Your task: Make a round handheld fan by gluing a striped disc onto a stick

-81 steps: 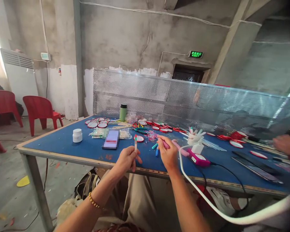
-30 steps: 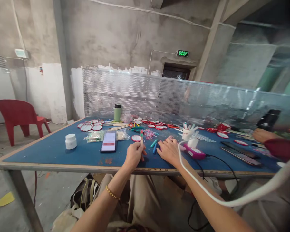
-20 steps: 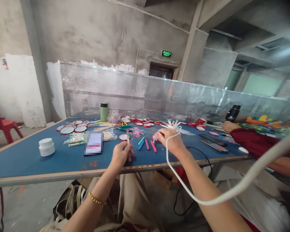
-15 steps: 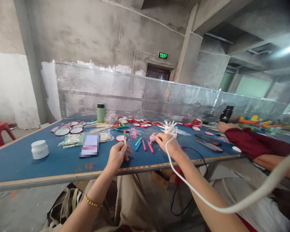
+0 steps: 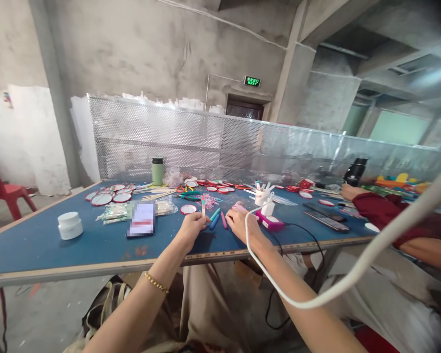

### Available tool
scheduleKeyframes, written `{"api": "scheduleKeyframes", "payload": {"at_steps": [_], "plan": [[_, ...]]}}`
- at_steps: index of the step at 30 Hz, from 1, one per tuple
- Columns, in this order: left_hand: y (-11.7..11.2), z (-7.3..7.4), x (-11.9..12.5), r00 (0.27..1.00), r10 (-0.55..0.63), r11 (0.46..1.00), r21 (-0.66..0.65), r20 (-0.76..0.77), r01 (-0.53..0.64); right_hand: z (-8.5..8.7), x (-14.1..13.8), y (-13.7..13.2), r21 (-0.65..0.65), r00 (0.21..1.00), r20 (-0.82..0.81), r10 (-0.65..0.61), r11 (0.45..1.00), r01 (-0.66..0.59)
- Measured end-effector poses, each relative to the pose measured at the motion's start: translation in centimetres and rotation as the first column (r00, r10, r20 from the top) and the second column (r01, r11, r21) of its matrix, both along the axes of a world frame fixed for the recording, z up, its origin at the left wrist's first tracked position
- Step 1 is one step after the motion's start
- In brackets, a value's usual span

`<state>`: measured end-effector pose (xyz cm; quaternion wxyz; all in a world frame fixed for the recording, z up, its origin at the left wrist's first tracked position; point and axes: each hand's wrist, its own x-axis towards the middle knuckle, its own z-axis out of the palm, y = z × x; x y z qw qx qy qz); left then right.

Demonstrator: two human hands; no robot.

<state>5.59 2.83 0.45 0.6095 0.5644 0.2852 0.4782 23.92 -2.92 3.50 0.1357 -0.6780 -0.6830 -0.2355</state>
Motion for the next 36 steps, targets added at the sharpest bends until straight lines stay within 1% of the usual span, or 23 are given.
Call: {"api": "scheduleKeyframes", "payload": {"at_steps": [4, 6, 8, 11, 13, 18, 22, 25, 27, 28, 30, 31, 32, 33, 34, 35, 36], "plan": [[-0.3, 0.1, 1.2, 0.996, -0.063, 0.997, -0.041, 0.063, 0.065, 0.1, -1.0, 1.2, -0.084, 0.981, 0.122, 0.148, 0.987, -0.139], [-0.5, 0.1, 1.5, 0.988, -0.112, 0.991, -0.064, 0.104, 0.119, 0.0, -1.2, 1.6, -0.121, 0.958, 0.201, 0.203, 0.976, -0.182], [-0.7, 0.0, 1.7, 0.981, -0.132, 0.986, -0.082, 0.143, 0.145, -0.3, -1.2, 1.9, -0.125, 0.938, 0.254, 0.237, 0.969, -0.211], [-0.9, -0.3, 1.5, 0.973, -0.117, 0.989, -0.068, 0.198, 0.132, -0.7, -0.5, 2.2, -0.118, 0.902, 0.327, 0.281, 0.959, -0.256], [-1.1, -0.5, 1.0, 0.973, -0.109, 0.992, -0.048, 0.202, 0.121, -0.8, 0.1, 2.6, -0.131, 0.864, 0.384, 0.325, 0.946, -0.297], [-2.1, -0.5, -0.6, 0.978, -0.113, 0.992, -0.038, 0.173, 0.121, -0.6, 1.4, 3.7, -0.181, 0.729, 0.549, 0.408, 0.910, -0.373], [-2.6, -0.4, -1.7, 0.983, -0.088, 0.996, -0.018, 0.160, 0.092, 0.0, 1.9, 4.2, -0.220, 0.629, 0.626, 0.460, 0.879, -0.423], [-2.6, -0.4, -2.2, 0.987, -0.064, 0.998, 0.003, 0.149, 0.064, 0.8, 1.9, 3.9, -0.244, 0.577, 0.653, 0.491, 0.857, -0.454], [-2.5, -0.4, -2.4, 0.989, -0.047, 0.999, 0.013, 0.138, 0.046, 1.4, 1.7, 3.4, -0.234, 0.558, 0.658, 0.506, 0.841, -0.487], [-2.5, -0.4, -2.5, 0.990, -0.045, 0.999, 0.017, 0.131, 0.043, 1.7, 1.7, 3.0, -0.212, 0.557, 0.657, 0.509, 0.833, -0.511], [-2.4, -0.4, -2.5, 0.991, -0.060, 0.998, 0.020, 0.120, 0.058, 2.3, 1.5, 2.0, -0.117, 0.590, 0.631, 0.504, 0.813, -0.570], [-2.3, -0.4, -2.5, 0.990, -0.075, 0.997, 0.018, 0.119, 0.073, 2.5, 1.3, 1.4, -0.044, 0.623, 0.596, 0.506, 0.796, -0.604], [-2.2, -0.4, -2.5, 0.988, -0.091, 0.996, 0.016, 0.122, 0.089, 2.7, 1.0, 0.7, 0.036, 0.678, 0.529, 0.510, 0.785, -0.619], [-2.2, -0.4, -2.5, 0.987, -0.101, 0.995, 0.011, 0.126, 0.101, 2.7, 0.6, 0.1, 0.129, 0.730, 0.433, 0.529, 0.765, -0.631], [-2.1, -0.4, -2.5, 0.986, -0.106, 0.994, 0.006, 0.131, 0.106, 2.7, 0.1, -0.6, 0.253, 0.783, 0.297, 0.547, 0.746, -0.616], [-2.0, -0.4, -2.5, 0.986, -0.104, 0.995, 0.005, 0.134, 0.104, 2.6, -0.6, -1.1, 0.373, 0.815, 0.126, 0.565, 0.735, -0.567], [-2.0, -0.4, -2.4, 0.986, -0.098, 0.995, 0.006, 0.137, 0.098, 2.5, -1.4, -1.6, 0.480, 0.806, -0.056, 0.589, 0.724, -0.495]]}}
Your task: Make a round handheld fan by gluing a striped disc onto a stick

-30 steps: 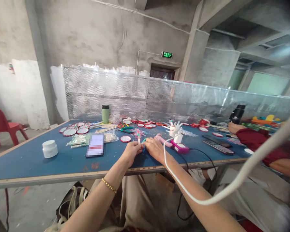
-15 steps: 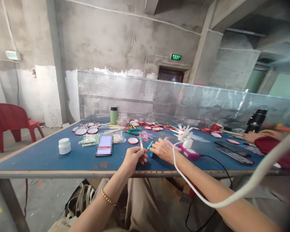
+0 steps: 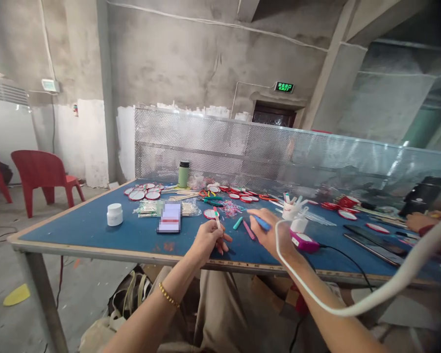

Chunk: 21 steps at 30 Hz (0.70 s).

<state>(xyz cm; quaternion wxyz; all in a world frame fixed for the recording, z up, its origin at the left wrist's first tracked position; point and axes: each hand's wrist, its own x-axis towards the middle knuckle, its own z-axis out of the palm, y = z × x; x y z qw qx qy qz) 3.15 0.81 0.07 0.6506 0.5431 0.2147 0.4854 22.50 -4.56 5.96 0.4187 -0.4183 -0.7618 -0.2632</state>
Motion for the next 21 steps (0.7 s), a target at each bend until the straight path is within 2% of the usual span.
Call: {"api": "scheduleKeyframes", "payload": {"at_steps": [1, 3, 5, 10, 16, 21], "plan": [[0.0, 0.0, 0.0, 1.000, 0.007, 1.000, 0.004, 0.003, -0.007, -0.3, -0.9, -0.4, 0.005, 0.981, -0.190, 0.048, 0.999, -0.048], [0.0, 0.0, 0.1, 1.000, 0.022, 1.000, 0.021, 0.002, -0.022, -1.1, -2.8, -0.7, -0.022, 0.864, -0.488, 0.126, 0.987, -0.157], [0.1, 0.0, 0.0, 0.999, 0.029, 0.999, 0.038, -0.022, -0.028, -1.9, -4.5, -0.5, -0.033, 0.747, -0.644, 0.167, 0.969, -0.245], [0.9, 0.4, -0.9, 0.992, 0.055, 0.997, 0.053, -0.112, -0.049, -3.5, -6.9, 1.4, -0.058, 0.676, -0.708, 0.208, 0.936, -0.348], [1.3, 0.2, -1.6, 0.998, 0.025, 1.000, 0.016, -0.059, -0.024, -4.2, -7.4, 2.2, -0.058, 0.653, -0.728, 0.209, 0.930, -0.362], [1.2, -0.3, -1.5, 0.996, 0.056, 0.997, 0.055, -0.072, -0.052, -4.5, -7.6, 1.9, -0.047, 0.729, -0.647, 0.224, 0.942, -0.332]]}}
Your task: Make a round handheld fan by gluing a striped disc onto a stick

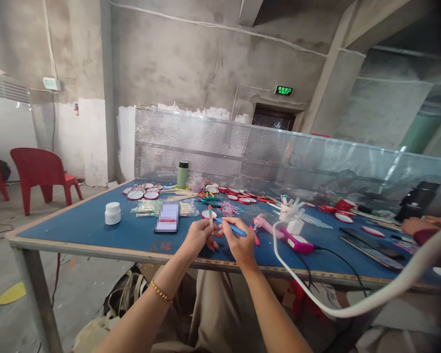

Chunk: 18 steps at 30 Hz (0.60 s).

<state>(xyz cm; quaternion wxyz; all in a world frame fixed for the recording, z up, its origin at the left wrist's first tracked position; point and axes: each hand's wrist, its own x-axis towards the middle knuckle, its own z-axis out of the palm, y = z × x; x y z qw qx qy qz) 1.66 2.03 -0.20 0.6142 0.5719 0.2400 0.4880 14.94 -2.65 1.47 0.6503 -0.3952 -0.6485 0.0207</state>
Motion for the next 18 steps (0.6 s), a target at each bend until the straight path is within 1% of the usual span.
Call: {"api": "scheduleKeyframes", "payload": {"at_steps": [2, 6, 11, 18], "plan": [[-0.06, -0.05, -0.03, 1.000, -0.004, 1.000, 0.019, -0.005, 0.004, 0.01, -0.15, -0.10, 0.008, 1.000, 0.015, 0.006, 1.000, -0.006], [-0.24, -0.03, -0.08, 1.000, 0.002, 0.998, 0.061, -0.015, -0.001, 0.16, -0.36, -0.32, -0.006, 1.000, -0.006, 0.028, 1.000, -0.028], [-0.31, -0.10, 0.02, 1.000, 0.019, 0.997, 0.081, -0.020, -0.018, 0.29, -0.38, -0.61, 0.031, 0.997, 0.079, 0.010, 0.999, -0.013], [-0.32, -0.31, 0.07, 0.999, 0.030, 0.996, 0.090, -0.030, -0.028, -0.01, -0.25, -0.48, 0.044, 0.992, 0.127, -0.019, 0.999, 0.013]]}}
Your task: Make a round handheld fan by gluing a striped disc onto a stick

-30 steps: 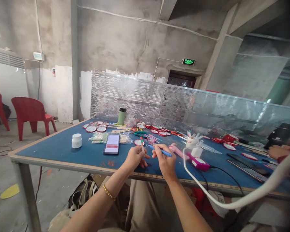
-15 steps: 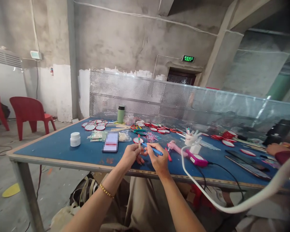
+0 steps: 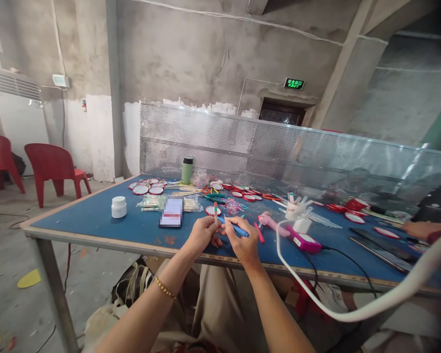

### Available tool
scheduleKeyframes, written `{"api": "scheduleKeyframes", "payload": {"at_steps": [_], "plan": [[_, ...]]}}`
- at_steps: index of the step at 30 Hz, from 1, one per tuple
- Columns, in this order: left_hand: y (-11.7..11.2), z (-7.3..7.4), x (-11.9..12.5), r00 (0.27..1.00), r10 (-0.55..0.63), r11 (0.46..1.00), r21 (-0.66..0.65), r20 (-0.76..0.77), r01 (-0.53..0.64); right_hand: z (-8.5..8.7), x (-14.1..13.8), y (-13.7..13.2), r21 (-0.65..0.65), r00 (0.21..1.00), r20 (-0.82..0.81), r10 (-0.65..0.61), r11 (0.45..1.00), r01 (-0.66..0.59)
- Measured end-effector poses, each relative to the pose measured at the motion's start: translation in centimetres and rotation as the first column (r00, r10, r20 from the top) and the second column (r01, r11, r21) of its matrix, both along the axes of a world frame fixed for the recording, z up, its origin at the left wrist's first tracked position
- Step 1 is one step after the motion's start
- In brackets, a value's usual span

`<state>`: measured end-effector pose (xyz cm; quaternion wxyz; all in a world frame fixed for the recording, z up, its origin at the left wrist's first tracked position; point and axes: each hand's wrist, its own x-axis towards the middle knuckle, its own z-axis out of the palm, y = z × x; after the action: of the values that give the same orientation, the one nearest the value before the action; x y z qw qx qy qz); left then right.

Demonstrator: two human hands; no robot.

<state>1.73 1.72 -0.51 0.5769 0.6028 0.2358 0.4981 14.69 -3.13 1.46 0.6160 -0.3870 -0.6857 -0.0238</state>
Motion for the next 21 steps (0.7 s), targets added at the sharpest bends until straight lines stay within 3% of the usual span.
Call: {"api": "scheduleKeyframes", "payload": {"at_steps": [21], "plan": [[-0.51, 0.36, -0.07, 0.999, 0.042, 0.999, 0.025, -0.019, -0.042, -0.09, 0.02, 0.03, 0.043, 0.997, 0.076, -0.024, 0.999, 0.021]]}}
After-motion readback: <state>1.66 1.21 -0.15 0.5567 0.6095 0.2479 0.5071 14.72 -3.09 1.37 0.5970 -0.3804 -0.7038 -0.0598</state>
